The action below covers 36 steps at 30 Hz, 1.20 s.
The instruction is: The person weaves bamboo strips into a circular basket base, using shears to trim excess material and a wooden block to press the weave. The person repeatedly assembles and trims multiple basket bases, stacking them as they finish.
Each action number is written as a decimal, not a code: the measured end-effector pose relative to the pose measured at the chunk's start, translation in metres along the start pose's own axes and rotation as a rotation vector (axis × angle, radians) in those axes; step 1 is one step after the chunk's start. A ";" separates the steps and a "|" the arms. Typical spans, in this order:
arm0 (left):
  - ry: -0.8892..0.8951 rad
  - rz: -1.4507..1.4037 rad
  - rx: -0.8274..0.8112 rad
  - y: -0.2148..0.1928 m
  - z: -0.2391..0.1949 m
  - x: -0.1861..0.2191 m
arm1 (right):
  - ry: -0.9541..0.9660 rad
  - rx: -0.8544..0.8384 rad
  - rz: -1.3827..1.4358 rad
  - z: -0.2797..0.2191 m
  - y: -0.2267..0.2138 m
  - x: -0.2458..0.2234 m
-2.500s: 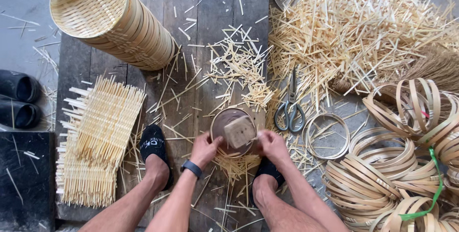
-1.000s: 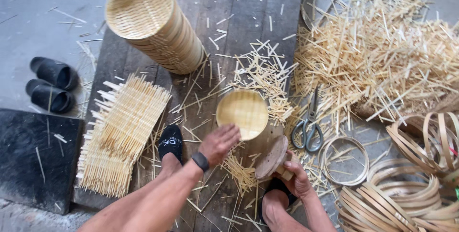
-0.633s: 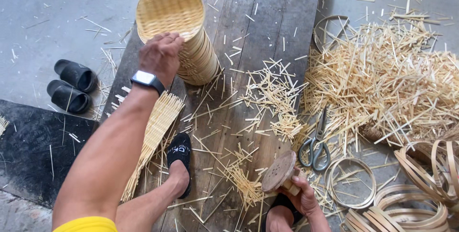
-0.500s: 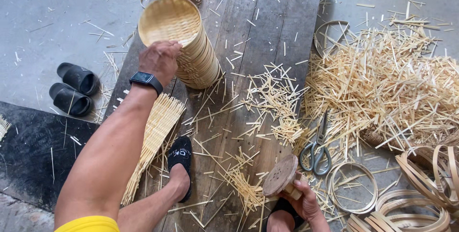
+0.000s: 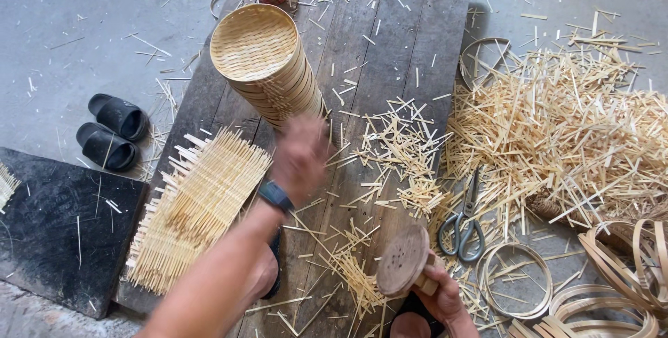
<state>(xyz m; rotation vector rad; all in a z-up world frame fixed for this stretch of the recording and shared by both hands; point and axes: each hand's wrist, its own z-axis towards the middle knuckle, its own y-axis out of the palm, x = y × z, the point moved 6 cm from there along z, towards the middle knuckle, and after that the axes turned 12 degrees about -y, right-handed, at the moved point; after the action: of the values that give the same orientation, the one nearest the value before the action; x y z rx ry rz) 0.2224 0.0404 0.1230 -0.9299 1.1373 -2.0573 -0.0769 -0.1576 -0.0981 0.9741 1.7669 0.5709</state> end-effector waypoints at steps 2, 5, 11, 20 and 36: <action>-0.711 -0.351 -0.657 0.080 -0.086 0.021 | -0.053 -0.144 0.114 0.009 0.022 -0.006; -1.224 -0.783 -0.801 0.147 -0.185 0.055 | -0.085 -0.188 0.041 0.031 0.039 -0.013; -1.306 -1.057 -0.432 0.182 -0.214 0.020 | -0.070 0.156 -0.604 0.042 0.012 -0.018; -0.918 0.161 -0.409 0.077 -0.156 -0.161 | -0.002 0.369 -0.685 0.013 -0.034 0.013; -0.954 0.229 -0.897 -0.045 -0.151 -0.273 | -0.054 0.315 -0.587 0.006 -0.050 0.019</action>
<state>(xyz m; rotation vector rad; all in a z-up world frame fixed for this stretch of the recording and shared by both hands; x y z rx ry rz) 0.2497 0.3395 0.0263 -1.8000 1.4510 -0.6298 -0.0928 -0.1707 -0.1482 0.6141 2.0081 -0.1076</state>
